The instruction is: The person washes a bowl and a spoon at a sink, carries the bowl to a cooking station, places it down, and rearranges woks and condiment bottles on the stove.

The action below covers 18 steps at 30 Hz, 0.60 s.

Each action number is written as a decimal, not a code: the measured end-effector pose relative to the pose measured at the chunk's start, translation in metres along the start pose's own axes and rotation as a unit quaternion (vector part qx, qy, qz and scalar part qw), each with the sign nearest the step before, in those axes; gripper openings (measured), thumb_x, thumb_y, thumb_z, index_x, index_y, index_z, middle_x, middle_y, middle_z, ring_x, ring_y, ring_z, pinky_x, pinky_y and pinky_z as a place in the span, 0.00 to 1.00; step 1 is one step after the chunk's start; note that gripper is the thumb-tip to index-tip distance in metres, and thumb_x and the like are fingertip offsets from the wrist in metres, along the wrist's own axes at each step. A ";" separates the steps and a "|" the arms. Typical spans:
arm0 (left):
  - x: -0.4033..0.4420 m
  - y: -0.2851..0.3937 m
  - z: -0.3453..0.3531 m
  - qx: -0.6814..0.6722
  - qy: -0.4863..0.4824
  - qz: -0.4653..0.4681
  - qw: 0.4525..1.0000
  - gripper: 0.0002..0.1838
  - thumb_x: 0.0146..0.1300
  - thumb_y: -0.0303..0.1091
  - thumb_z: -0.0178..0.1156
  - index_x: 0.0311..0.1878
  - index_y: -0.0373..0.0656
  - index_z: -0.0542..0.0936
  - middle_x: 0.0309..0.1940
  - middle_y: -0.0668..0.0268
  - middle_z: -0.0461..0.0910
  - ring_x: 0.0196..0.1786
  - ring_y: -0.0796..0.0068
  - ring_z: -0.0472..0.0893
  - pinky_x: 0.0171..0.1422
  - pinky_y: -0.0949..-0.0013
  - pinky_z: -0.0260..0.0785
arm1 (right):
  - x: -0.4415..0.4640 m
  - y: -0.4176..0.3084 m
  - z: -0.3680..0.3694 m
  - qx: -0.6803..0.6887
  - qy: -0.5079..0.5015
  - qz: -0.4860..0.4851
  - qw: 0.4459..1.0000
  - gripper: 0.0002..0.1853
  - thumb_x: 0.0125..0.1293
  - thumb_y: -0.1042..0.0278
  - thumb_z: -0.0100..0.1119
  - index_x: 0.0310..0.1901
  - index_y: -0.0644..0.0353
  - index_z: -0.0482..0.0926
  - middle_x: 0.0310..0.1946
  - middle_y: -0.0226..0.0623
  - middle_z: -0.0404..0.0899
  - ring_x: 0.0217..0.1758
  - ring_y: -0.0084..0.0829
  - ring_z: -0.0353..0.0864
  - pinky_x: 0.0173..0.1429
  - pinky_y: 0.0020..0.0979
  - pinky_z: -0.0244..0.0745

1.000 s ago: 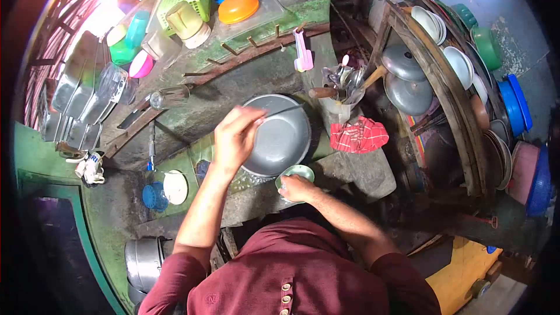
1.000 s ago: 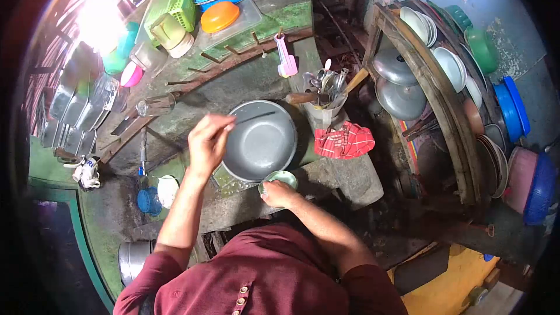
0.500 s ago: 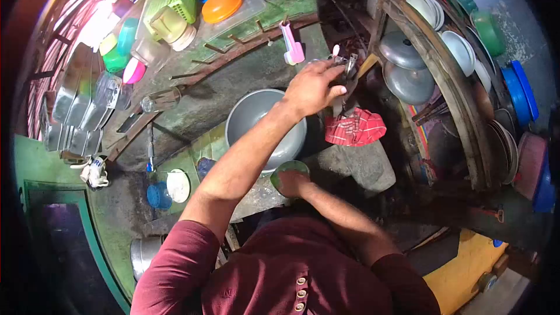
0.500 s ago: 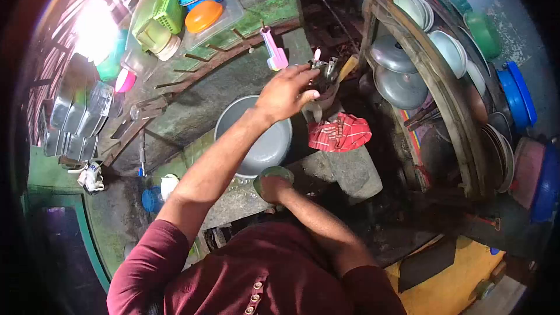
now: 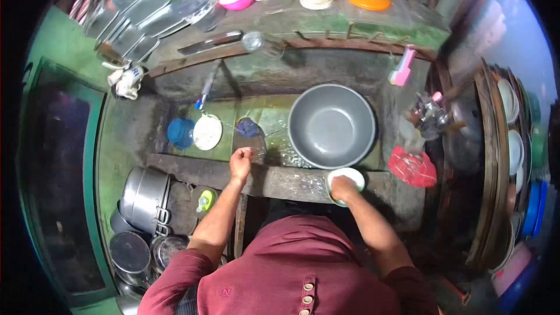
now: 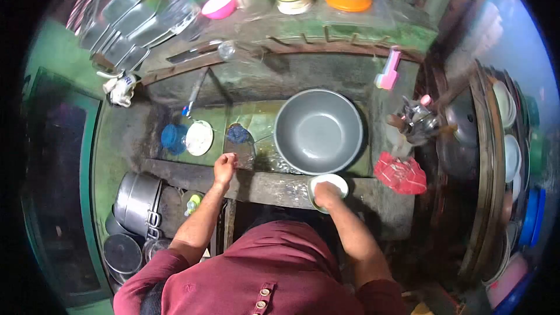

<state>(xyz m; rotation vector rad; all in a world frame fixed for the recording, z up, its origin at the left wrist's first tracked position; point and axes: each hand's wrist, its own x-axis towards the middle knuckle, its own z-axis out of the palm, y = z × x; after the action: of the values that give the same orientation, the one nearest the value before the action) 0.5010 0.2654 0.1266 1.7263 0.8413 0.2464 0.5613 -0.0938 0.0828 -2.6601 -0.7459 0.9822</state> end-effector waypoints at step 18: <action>0.079 -0.031 0.143 0.184 -0.183 -0.063 0.964 0.30 0.47 0.41 0.68 0.52 0.40 0.69 0.51 0.51 0.74 0.55 0.51 0.75 0.58 0.56 0.68 | -0.053 -0.048 -0.046 0.126 0.153 0.160 0.967 0.22 0.51 0.67 0.66 0.48 0.63 0.73 0.43 0.49 0.77 0.50 0.51 0.75 0.53 0.43 0.70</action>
<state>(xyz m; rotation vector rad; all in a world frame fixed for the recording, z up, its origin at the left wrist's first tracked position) 0.6249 0.2112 0.0305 1.9706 0.7474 -0.3296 0.5385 -0.0819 0.1637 -2.6574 -0.1186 0.6493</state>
